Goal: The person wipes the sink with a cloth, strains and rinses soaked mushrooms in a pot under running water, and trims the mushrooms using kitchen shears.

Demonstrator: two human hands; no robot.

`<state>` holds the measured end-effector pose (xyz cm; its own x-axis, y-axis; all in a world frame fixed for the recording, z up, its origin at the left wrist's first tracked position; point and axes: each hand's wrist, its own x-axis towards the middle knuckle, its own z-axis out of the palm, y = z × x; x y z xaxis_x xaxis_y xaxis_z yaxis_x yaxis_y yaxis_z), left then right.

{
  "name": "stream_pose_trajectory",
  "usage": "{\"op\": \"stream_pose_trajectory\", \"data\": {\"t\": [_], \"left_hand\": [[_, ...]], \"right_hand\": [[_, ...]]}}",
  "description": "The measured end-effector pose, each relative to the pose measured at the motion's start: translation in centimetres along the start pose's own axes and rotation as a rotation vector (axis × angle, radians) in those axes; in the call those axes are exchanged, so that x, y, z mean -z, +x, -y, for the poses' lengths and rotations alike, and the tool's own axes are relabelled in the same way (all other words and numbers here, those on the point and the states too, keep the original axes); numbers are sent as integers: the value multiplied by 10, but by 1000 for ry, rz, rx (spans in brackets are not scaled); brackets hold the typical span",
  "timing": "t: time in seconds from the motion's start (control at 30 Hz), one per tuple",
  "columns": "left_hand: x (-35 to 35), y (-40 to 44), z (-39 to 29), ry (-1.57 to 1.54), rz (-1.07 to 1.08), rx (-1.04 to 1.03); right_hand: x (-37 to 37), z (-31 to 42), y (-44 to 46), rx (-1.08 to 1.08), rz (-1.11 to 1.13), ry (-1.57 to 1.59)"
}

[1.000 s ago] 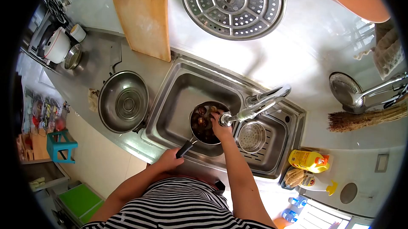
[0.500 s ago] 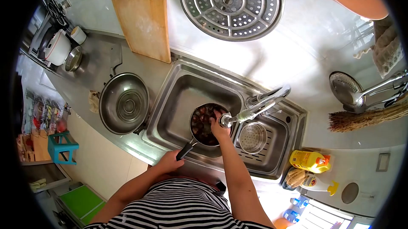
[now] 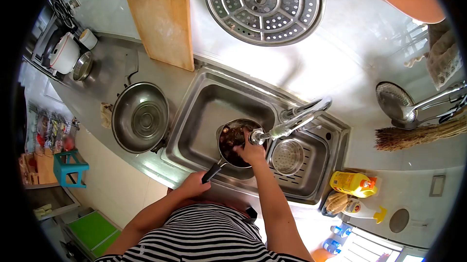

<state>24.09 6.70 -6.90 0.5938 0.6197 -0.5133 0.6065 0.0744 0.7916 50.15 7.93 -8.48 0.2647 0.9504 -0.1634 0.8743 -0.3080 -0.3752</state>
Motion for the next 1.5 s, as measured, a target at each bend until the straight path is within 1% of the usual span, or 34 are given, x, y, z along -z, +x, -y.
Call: {"op": "stream_pose_trajectory", "data": {"t": [0.03,0.07,0.1,0.17,0.2,0.23,0.3,0.33,0.37,0.43,0.47,0.5,0.57,0.6,0.7,0.73,0.77,0.8,0.83,0.87,0.9,0.97,1.0,1.03,1.1,1.13,1.17,1.23,1.27,1.3,1.37,1.4,1.5], "left_hand": [[-3,2,2,-2,1,-3],[-8,5,6,23,-11,-43],[-10,6,9,50,-24,-82],[-14,8,14,70,-45,-117],[-15,8,14,88,-66,-152],[-11,6,9,93,-65,-151],[1,-1,-7,-19,-1,-56],[2,-2,-9,-18,-1,-56],[3,-3,-10,-38,-14,-66],[3,-3,-11,-59,-25,-75],[3,-1,-13,-12,11,-37],[3,0,-14,36,48,1],[-1,2,-8,40,40,-30],[0,2,-9,44,31,-60],[0,-1,-11,24,2,-40],[0,-1,-11,22,2,-41],[-1,-1,-10,-8,23,8],[-1,0,-9,-39,46,55],[-2,1,-9,-41,49,53],[-2,2,-9,-48,57,49],[-2,4,-9,-53,65,44],[-5,8,-7,-65,67,31],[-5,9,-9,-78,66,23],[-5,10,-11,-74,68,19],[-4,14,-17,-59,66,60],[-3,15,-20,-55,66,56],[-3,17,-23,-46,67,63],[-1,18,-29,-34,69,66],[0,18,-32,-24,67,55],[1,19,-35,-14,65,44],[-2,20,-30,8,47,-6],[-2,19,-29,31,25,-50],[-2,15,-27,-12,28,-82]], "right_hand": [[16,18,-6,-198,205,-44],[9,19,-6,-184,284,-127],[4,19,-4,-185,283,-126],[-5,19,0,-201,309,35],[-21,7,4,-155,232,103],[-35,-5,8,-156,230,107],[-47,-19,15,-72,-12,303],[-49,-22,21,-48,-71,324],[-53,-24,23,-48,-71,325],[-31,8,21,-73,-281,110],[-26,20,23,-119,-153,175],[-26,22,24,-120,-154,175],[-25,25,25,46,107,117],[-28,22,26,40,175,119],[-31,4,17,-15,148,187],[-32,-3,9,51,-26,262],[-33,-12,3,50,-24,259],[-24,-15,-3,8,-16,193],[-15,-17,-9,-34,-8,126],[-7,-22,-14,7,-57,205],[1,-26,-19,4,-60,203],[14,-32,-25,-109,-117,253],[15,-35,-26,-96,-252,244],[17,-37,-27,-99,-257,245],[21,-42,-26,-212,-403,683],[17,-51,-22,-226,-397,791],[17,-56,-18,-226,-402,792],[25,-58,-10,-388,-554,1321],[29,-60,-9,-469,-630,1467],[34,-62,-7,-468,-638,1464],[46,-69,-3,-503,-826,1661],[51,-73,-1,-519,-852,1672],[66,-85,6,-554,-908,1647]]}}
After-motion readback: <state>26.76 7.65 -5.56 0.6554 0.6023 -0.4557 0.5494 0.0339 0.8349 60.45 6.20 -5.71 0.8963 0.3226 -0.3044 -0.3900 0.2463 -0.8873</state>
